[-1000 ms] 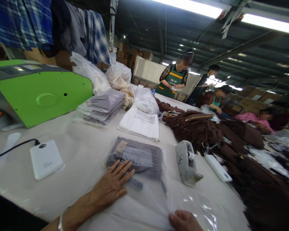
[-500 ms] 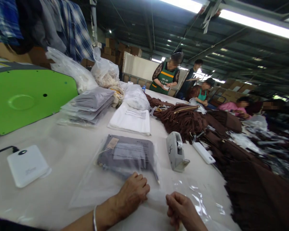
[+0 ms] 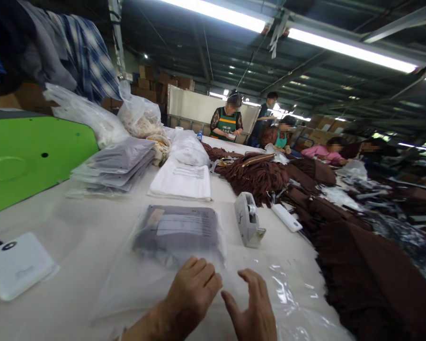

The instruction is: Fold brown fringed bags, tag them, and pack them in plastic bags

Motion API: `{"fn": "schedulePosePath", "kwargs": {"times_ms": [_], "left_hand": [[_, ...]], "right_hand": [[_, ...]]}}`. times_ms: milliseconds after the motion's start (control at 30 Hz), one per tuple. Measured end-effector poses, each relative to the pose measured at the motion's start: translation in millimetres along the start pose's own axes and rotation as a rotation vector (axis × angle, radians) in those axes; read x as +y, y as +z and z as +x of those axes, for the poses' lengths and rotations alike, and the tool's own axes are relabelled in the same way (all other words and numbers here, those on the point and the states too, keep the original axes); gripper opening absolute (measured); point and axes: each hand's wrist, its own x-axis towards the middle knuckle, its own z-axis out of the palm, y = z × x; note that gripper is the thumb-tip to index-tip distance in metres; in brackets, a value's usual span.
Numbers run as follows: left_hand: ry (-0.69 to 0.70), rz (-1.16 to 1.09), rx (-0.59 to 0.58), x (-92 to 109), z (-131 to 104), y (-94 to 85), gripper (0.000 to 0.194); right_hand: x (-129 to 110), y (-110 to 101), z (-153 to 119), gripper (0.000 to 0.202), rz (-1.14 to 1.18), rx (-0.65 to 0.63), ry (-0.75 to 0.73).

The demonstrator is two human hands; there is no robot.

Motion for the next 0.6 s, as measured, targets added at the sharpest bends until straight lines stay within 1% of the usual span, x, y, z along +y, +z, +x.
{"fn": "schedulePosePath", "kwargs": {"times_ms": [33, 67, 133, 200, 233, 267, 300, 333, 367, 433, 467, 533, 600], "left_hand": [[0.028, -0.027, -0.018, 6, -6, 2.8, 0.021], [0.05, -0.061, -0.059, 11, -13, 7.1, 0.023], [0.068, -0.118, -0.175, 18, -29, 19.4, 0.025], [0.033, -0.127, -0.282, 19, -44, 33.2, 0.018], [-0.008, -0.114, -0.314, 18, -50, 39.2, 0.016], [-0.059, -0.103, -0.339, 17, -53, 44.0, 0.023], [-0.104, -0.103, -0.355, 16, -54, 47.3, 0.034], [-0.147, -0.109, -0.357, 14, -52, 49.0, 0.04], [-0.184, -0.118, -0.35, 13, -48, 49.4, 0.039], [-0.24, -0.122, -0.316, 12, -35, 47.3, 0.029], [-0.27, -0.116, -0.302, 11, -29, 45.7, 0.028], [-0.322, -0.107, -0.309, 7, -22, 42.9, 0.036], [-0.333, -0.126, -0.34, 0, -21, 41.1, 0.044]], "right_hand": [[4, 3, 3, 0.032, -0.036, 0.0, -0.01], [6, 6, 6, 0.03, -0.04, -0.024, -0.026], [10, 13, 11, 0.015, -0.007, -0.081, -0.04], [13, 18, 17, 0.012, 0.011, -0.089, -0.032], [14, 19, 19, 0.011, 0.012, -0.081, -0.022], [15, 18, 21, 0.011, 0.015, -0.071, -0.016], [15, 17, 23, 0.011, 0.027, -0.065, -0.017], [15, 15, 24, 0.012, 0.045, -0.057, -0.023], [15, 13, 24, 0.013, 0.066, -0.05, -0.028], [13, 9, 24, 0.015, 0.104, -0.033, -0.033], [12, 8, 24, 0.015, 0.123, -0.03, -0.038], [9, 7, 22, 0.014, 0.159, -0.024, -0.047], [5, 6, 21, 0.015, 0.193, -0.008, -0.064]]}}
